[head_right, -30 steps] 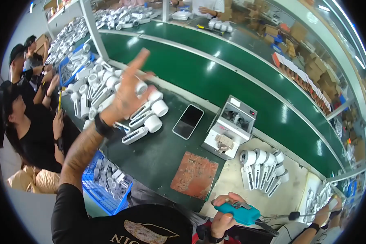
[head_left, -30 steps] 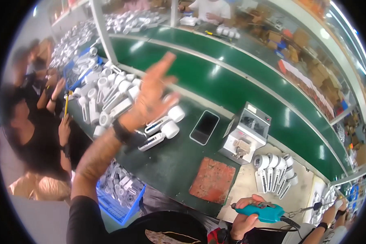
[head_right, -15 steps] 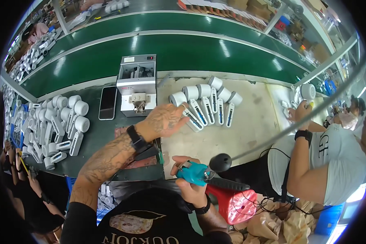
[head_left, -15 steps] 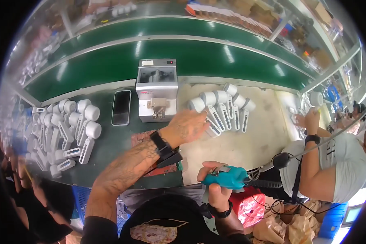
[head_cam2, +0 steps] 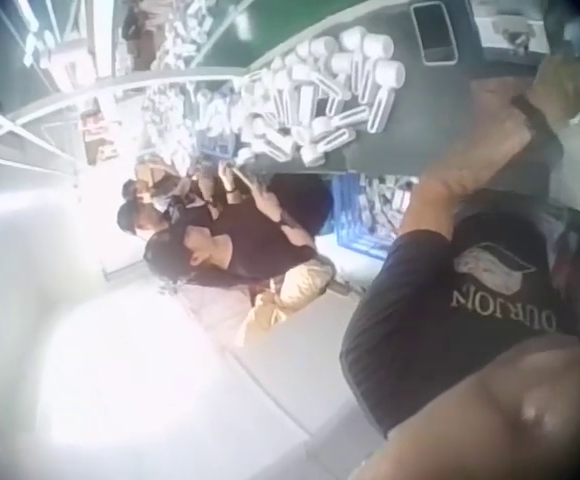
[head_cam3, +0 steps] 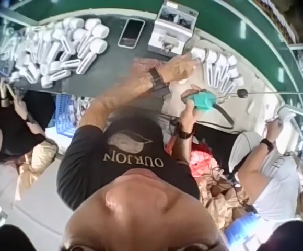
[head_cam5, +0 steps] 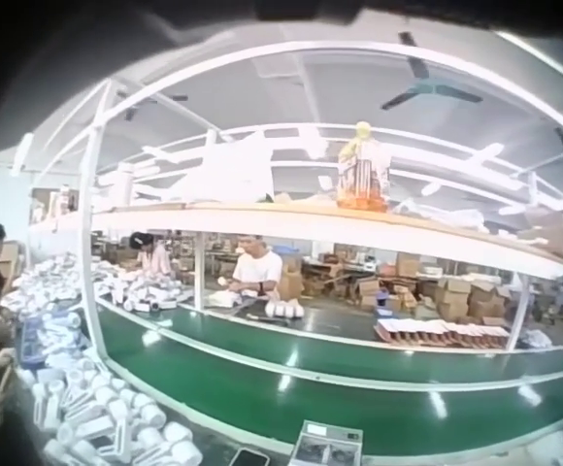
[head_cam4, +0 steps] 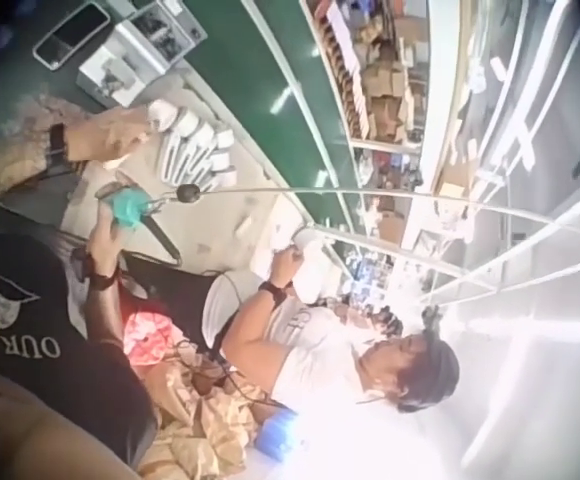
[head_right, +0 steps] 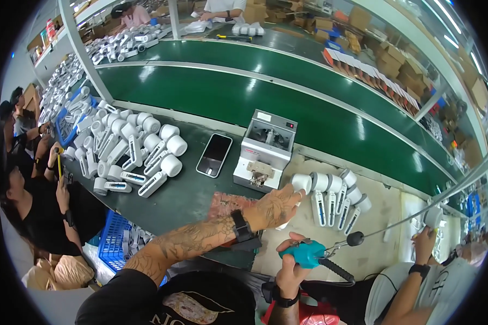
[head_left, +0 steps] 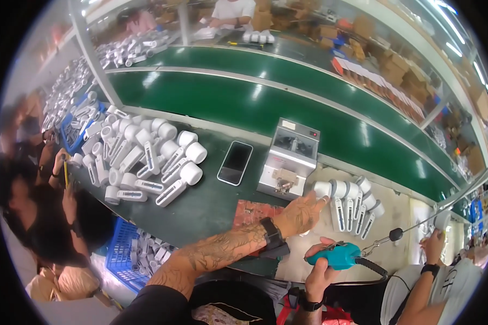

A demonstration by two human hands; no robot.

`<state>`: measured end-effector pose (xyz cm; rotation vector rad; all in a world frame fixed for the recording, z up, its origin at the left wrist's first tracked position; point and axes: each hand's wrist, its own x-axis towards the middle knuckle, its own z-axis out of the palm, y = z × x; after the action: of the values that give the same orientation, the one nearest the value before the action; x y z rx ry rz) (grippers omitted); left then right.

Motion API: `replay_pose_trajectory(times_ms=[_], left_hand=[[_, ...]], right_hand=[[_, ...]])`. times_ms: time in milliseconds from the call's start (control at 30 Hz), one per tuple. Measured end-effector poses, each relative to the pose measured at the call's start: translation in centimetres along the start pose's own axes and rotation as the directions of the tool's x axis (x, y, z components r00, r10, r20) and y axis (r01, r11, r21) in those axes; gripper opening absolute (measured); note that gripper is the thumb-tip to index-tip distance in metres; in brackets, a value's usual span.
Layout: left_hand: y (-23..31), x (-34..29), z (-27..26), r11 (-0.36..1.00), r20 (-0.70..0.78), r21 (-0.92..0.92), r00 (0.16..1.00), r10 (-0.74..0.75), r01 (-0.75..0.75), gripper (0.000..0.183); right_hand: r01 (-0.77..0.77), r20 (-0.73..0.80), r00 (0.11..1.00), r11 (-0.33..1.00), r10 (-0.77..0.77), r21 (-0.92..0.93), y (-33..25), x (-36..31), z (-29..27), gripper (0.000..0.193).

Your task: The person picks up a white fan component, places it on a red block, and uses a power screwdriver on it before setting it aside and repeating the process. Finally, they pick up two white fan parts and join them together by hand.

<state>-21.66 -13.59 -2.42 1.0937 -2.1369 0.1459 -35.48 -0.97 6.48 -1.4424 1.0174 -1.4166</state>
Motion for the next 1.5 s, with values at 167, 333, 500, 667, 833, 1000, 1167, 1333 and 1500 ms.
replay_pose_trajectory(times_ms=[167, 333, 500, 667, 833, 1000, 1167, 1333, 1500], left_hand=[[4.2, 2.1, -11.3, 0.847, 0.188, -0.432, 0.949, -0.253, 0.311, 0.040], [3.7, -1.8, -16.8, 0.781, 0.196, -0.472, 0.912, -0.360, 0.409, 0.042], [3.9, -7.2, -17.2, 0.339, 0.393, -0.653, 0.686, -0.612, 0.677, 0.041], [5.0, -10.4, -17.7, 0.147, 0.370, -0.725, 0.561, -0.741, 0.673, 0.041], [5.9, -10.8, -16.4, 0.197, 0.329, -0.725, 0.584, -0.742, 0.660, 0.045], [5.9, -10.3, -16.9, 0.160, 0.367, -0.718, 0.564, -0.740, 0.677, 0.044], [7.8, -11.1, -16.2, 0.093, 0.330, -0.802, 0.567, -0.755, 0.591, 0.047], [9.2, -10.9, -15.8, -0.301, 0.504, -0.855, 0.537, -0.676, 0.423, 0.052], [9.7, -11.0, -13.9, -0.340, 0.558, -0.815, 0.477, -0.679, 0.470, 0.051]], right_hand=[[0.023, -0.097, 0.995, 0.999, -0.027, -0.041, 0.7, 0.1, -0.1, 0.074], [0.060, -0.103, 0.993, 0.998, -0.059, 0.003, 0.3, -0.4, 0.2, 0.077], [-0.015, -0.107, 0.994, 0.997, 0.007, -0.069, 0.1, 0.5, 0.7, 0.070], [-0.010, -0.057, 0.998, 0.996, 0.004, -0.093, 1.0, 1.9, 1.9, 0.061], [0.217, -0.216, 0.921, 0.886, -0.325, -0.409, -0.1, 0.0, 2.8, 0.046], [0.259, 0.257, 0.955, 0.833, -0.146, -0.488, -2.2, -3.1, 5.6, 0.056], [0.324, 0.471, 0.881, 0.774, -0.037, -0.545, -2.9, -3.5, 7.2, 0.062], [0.282, 0.451, 0.892, 0.780, 0.000, -0.558, -2.3, -3.0, 7.3, 0.052], [0.322, 0.381, 0.921, 0.709, -0.082, -0.627, -2.5, -3.0, 7.0, 0.050]])
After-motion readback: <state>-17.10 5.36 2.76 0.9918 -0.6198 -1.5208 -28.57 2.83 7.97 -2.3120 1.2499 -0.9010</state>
